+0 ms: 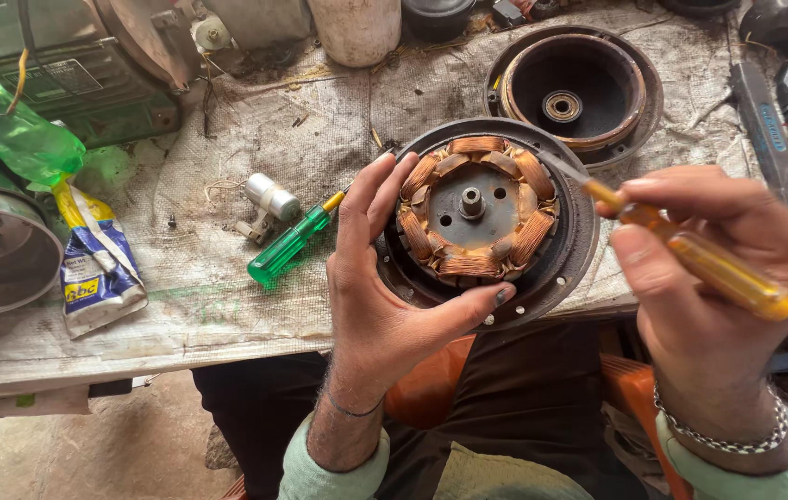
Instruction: The person uses screwdrivers to unscrew and remove a small cylindrical component from a motor end bell, then pries the end bell off the motor housing and separates the rotor and stator, working on the exposed copper windings with a screwdriver.
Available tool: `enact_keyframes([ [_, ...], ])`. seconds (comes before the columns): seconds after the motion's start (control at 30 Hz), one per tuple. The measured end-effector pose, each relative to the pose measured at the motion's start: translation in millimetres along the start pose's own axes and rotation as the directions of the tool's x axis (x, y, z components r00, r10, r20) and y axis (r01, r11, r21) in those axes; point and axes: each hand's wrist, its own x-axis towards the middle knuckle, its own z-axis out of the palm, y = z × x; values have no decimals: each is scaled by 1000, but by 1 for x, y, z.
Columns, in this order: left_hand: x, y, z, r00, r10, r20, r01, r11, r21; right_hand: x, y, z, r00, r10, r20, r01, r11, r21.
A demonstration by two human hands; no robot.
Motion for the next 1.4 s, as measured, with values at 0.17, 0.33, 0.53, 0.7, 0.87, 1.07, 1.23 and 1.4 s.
enact_keyframes([
  [0.17, 0, 1, 0, 1000, -10, 7, 10, 1000, 12, 14, -28, 5, 992, 0, 123, 21, 987, -162],
  [0.33, 0, -1, 0, 1000, -18, 4, 18, 999, -35, 39, -44, 15, 992, 50, 112, -53, 998, 26],
  [0.53, 0, -4, -3, 1000, 8, 15, -9, 999, 34, 54, -36, 10, 981, 123, 152, -126, 992, 10],
  [0.7, -1, -9, -3, 1000, 7, 27, -6, 1000, -30, 45, -36, 8, 981, 136, 137, -144, 989, 45],
  [0.87, -2, -11, -4, 999, -23, 49, 29, 990, -139, 41, -50, 14, 978, 34, 206, -45, 998, 52],
  [1.07, -3, -10, -6, 999, 6, 49, -3, 997, -76, 43, -46, 23, 891, -272, 364, 337, 933, -127],
  [1.23, -3, -10, -6, 998, -23, 52, 29, 992, -124, 35, -39, 24, 907, -257, 334, 323, 933, -157],
  [1.4, -3, -11, -6, 999, -20, 44, 25, 994, -110, 36, -36, 23, 908, -255, 334, 311, 942, -127],
])
